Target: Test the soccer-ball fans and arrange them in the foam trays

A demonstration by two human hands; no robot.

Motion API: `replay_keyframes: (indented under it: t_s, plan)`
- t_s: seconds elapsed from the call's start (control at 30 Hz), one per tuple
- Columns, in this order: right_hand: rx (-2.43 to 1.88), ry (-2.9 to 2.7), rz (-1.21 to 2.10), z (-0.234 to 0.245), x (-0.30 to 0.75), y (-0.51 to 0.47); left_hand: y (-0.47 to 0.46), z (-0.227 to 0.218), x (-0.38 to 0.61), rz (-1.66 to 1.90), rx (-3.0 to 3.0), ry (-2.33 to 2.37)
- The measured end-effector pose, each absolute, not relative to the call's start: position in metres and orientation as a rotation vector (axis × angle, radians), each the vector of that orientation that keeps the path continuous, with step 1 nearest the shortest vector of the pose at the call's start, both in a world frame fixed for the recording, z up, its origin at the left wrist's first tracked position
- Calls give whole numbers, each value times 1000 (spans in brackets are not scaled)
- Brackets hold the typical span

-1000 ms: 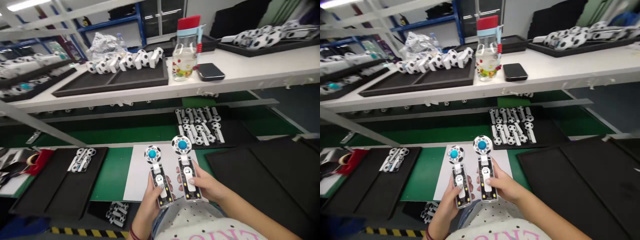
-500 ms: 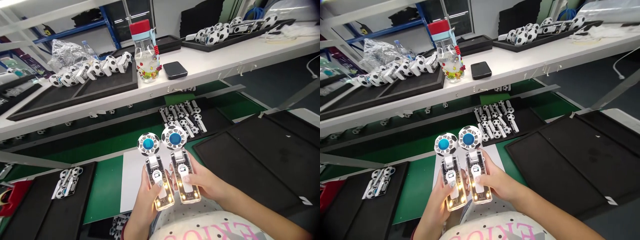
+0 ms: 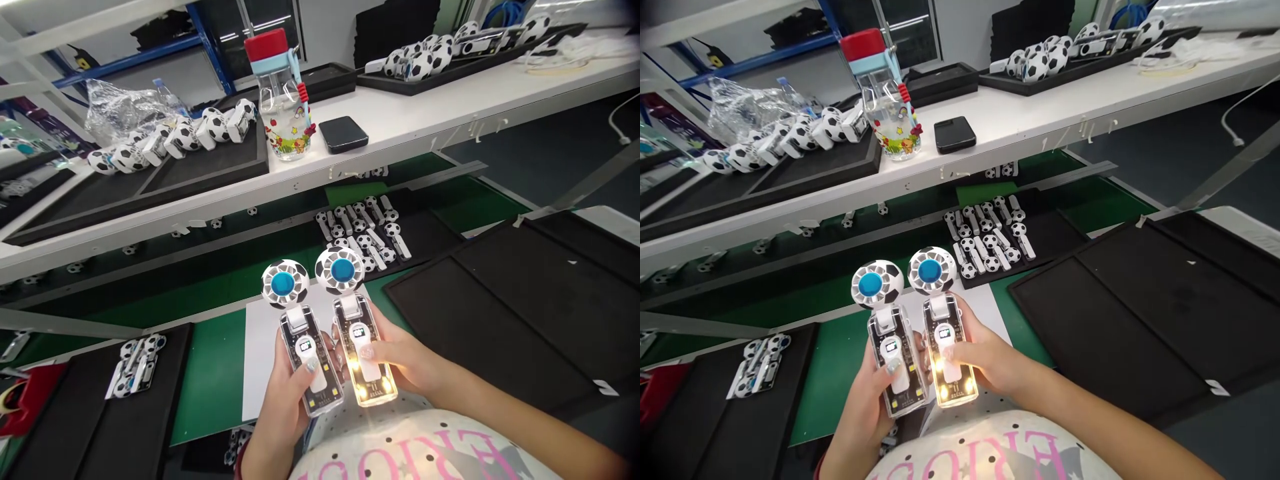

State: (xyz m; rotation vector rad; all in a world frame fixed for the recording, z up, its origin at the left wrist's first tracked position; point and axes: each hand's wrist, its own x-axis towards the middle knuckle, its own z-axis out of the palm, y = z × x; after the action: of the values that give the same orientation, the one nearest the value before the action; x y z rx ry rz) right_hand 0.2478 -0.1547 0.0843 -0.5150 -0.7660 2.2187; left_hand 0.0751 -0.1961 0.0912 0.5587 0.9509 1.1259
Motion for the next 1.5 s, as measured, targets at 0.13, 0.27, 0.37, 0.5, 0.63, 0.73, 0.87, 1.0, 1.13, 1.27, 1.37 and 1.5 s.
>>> replay_keyframes:
  t_s: [0.13, 0.27, 0.37, 0.5, 0.63, 0.73, 0.87, 1.0, 1.13, 1.27, 1.37, 1.5]
  plan:
    - [-523, -769, 2216, 84, 247, -156, -197, 92, 76, 1151, 581, 915]
    - [-542, -762, 2196, 85, 247, -158, -197, 94, 78, 1143, 579, 952]
    - [-539, -782, 2197, 86, 248, -158, -197, 94, 78, 1144, 582, 950]
    - [-547, -786, 2185, 87, 248, -159, -198, 92, 78, 1152, 564, 970]
    - [-573, -799, 2169, 84, 246, -160, -198, 85, 76, 1153, 558, 961]
    - [-590, -763, 2157, 82, 246, -160, -198, 80, 73, 1148, 599, 935]
    - [-556, -747, 2189, 83, 247, -159, -197, 79, 72, 1138, 633, 945]
    - [-494, -775, 2209, 83, 248, -157, -196, 83, 73, 1133, 645, 907]
    - [-549, -805, 2193, 80, 249, -158, -196, 82, 76, 1134, 632, 861]
    - [-749, -825, 2159, 79, 253, -164, -197, 75, 83, 1207, 570, 779]
    - [-1007, -824, 2133, 81, 255, -166, -200, 66, 87, 1261, 497, 715]
    - [-1270, -788, 2198, 84, 246, -163, -208, 53, 81, 1292, 410, 644]
